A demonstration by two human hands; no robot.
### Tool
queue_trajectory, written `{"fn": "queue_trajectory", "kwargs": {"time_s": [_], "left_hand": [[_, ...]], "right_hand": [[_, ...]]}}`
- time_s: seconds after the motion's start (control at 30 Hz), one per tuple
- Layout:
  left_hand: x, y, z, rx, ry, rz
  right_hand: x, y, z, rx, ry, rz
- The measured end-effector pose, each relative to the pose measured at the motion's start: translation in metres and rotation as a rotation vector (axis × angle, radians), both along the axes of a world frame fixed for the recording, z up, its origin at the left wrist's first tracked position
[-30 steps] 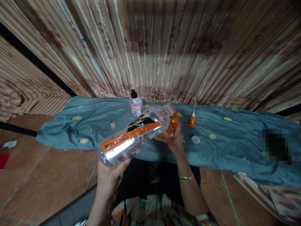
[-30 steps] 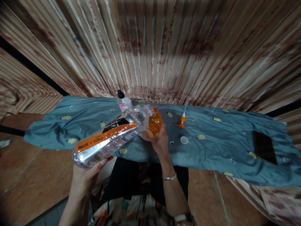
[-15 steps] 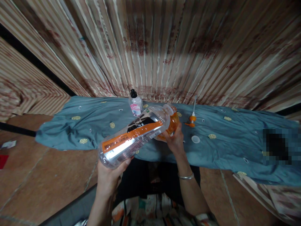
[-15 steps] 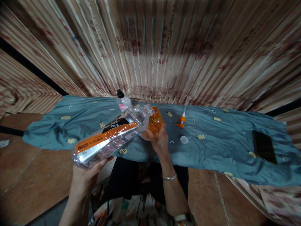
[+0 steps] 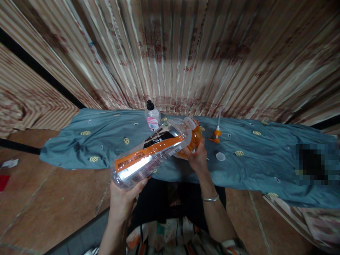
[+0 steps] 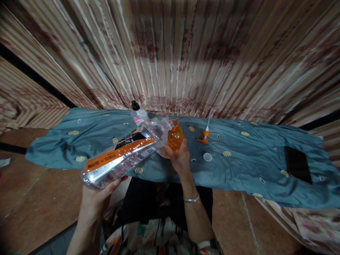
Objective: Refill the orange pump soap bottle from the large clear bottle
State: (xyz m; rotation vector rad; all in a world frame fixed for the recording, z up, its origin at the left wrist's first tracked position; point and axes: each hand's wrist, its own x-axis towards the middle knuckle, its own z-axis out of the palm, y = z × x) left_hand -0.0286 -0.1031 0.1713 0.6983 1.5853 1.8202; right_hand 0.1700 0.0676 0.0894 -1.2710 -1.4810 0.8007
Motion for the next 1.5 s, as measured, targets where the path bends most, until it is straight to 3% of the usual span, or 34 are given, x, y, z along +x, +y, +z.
{"fn": "queue_trajectory", "kwargs": {"time_s": [0.47,1.5], "left_hand": [[-0.0036,-0.0019,-0.0062,-0.035,0.048,0.023],[0.0003,-0.0011,-0.0025,-0.024,0.05,0.029]], "right_hand": [[0.0008,0.0005,0.0,-0.017,0.006,-0.006],[0.0007,-0.0003,0.0007,-0.036,-0.006,-0.001]]}}
